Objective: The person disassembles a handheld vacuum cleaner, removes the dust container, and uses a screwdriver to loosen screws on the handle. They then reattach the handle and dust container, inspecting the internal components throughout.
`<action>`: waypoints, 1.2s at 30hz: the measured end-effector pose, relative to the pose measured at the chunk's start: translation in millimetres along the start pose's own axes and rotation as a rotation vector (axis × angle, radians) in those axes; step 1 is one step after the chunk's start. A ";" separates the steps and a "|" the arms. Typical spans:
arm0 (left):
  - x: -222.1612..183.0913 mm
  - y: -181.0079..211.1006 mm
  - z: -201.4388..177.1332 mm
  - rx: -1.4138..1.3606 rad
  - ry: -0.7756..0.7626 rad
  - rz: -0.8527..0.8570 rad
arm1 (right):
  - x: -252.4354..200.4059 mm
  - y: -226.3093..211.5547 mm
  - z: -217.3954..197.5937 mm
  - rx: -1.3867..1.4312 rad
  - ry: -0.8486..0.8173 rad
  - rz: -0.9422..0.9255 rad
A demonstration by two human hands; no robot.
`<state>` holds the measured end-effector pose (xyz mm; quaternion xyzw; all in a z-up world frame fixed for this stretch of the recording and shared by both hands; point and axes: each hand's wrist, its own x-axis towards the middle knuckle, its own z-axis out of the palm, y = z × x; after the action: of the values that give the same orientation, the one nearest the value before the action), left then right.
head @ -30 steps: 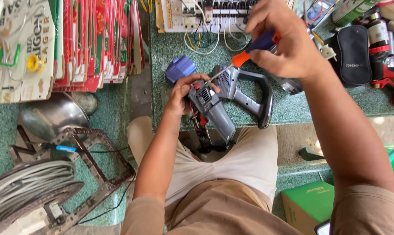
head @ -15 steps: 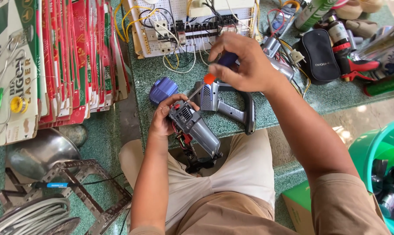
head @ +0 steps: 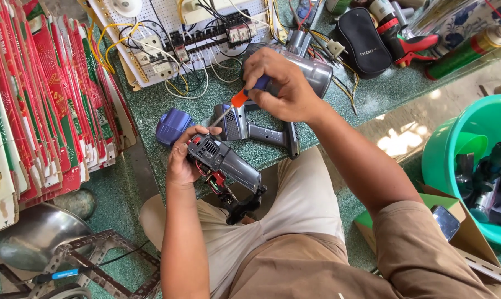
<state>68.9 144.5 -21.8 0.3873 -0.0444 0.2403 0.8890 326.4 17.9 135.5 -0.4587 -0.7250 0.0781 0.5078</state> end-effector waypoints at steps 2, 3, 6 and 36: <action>0.5 0.5 0.2 0.000 0.012 -0.009 | -14.1 8.4 0.2 0.000 0.072 0.025; 1.2 0.9 1.3 0.033 0.018 0.001 | -20.1 9.2 -3.2 0.039 0.127 0.043; 3.6 1.6 7.8 0.087 0.053 0.027 | -53.5 7.0 -24.6 -0.046 0.333 0.119; 7.5 -24.0 -4.9 0.124 0.202 0.020 | -59.3 -1.7 78.4 -0.015 0.101 0.360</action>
<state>86.1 136.9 -39.2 0.4151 0.0564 0.2894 0.8607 265.8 0.5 60.1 -0.5882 -0.6055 0.1391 0.5177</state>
